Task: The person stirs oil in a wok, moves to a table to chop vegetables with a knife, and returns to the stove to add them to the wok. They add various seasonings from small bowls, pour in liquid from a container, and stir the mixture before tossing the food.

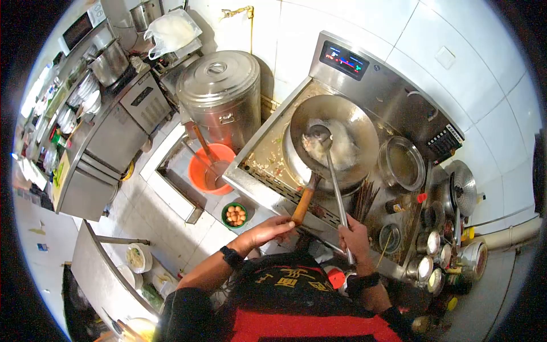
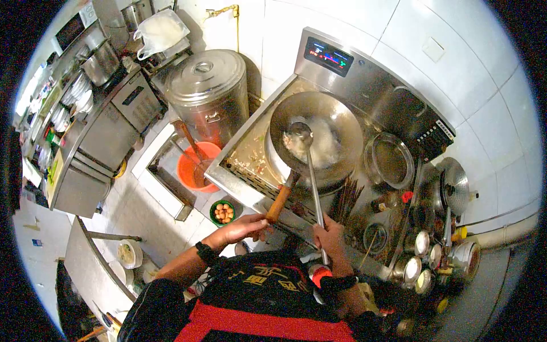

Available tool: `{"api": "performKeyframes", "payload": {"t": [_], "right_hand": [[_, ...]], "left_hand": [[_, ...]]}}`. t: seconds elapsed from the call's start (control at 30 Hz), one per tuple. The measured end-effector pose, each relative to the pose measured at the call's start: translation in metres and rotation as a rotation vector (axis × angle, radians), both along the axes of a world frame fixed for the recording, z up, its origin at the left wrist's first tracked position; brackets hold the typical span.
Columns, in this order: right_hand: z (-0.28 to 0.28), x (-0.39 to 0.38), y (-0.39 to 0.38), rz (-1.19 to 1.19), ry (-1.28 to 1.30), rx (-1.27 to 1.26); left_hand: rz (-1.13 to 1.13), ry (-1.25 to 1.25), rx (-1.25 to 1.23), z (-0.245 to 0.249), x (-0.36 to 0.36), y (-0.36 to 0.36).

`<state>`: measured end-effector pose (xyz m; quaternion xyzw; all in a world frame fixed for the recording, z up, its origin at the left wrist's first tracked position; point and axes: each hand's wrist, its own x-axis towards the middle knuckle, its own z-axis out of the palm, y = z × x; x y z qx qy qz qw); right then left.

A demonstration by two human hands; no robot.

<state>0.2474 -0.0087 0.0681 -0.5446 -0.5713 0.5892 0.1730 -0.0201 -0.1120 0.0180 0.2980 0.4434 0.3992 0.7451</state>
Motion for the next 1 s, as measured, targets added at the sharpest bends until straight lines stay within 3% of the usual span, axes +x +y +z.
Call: {"api": "performKeyframes", "payload": {"t": [0.13, 0.2, 0.37, 0.43, 0.53, 0.6, 0.7, 0.87, 0.93, 0.97, 1.0], "right_hand": [[-0.017, -0.013, -0.002, 0.046, -0.192, 0.275], [-0.015, -0.014, -0.003, 0.005, -0.007, 0.053], [-0.006, -0.017, -0.015, 0.016, -0.069, 0.069], [-0.005, -0.016, -0.014, 0.040, -0.096, 0.054], [-0.004, -0.009, -0.010, 0.089, -0.180, 0.188], [-0.017, -0.008, -0.005, 0.161, -0.417, 0.376], [-0.024, 0.003, -0.006, 0.210, -0.402, 0.566], [-0.036, -0.007, 0.011, 0.155, -0.609, 0.495], [-0.061, -0.007, 0.004, 0.167, -0.588, 0.774], [-0.060, -0.002, 0.006, 0.169, -0.587, 0.775], [-0.041, 0.001, 0.008, 0.079, -0.344, 0.438]], "left_hand": [[0.040, 0.041, 0.059, 0.005, 0.005, 0.001], [0.031, 0.153, 0.138, 0.005, 0.015, 0.008], [0.261, -0.023, -0.039, -0.020, 0.043, 0.032], [0.260, 0.031, -0.057, -0.019, 0.043, 0.034], [0.283, 0.059, -0.048, -0.020, 0.042, 0.033], [0.308, 0.034, -0.016, -0.018, 0.041, 0.032], [0.281, 0.099, -0.012, -0.014, 0.037, 0.034], [0.325, 0.249, -0.028, -0.013, 0.041, 0.032], [0.311, 0.225, -0.027, -0.008, 0.032, 0.034], [0.291, 0.195, -0.043, -0.007, 0.030, 0.032], [0.296, 0.195, -0.041, -0.005, 0.028, 0.031]]}}
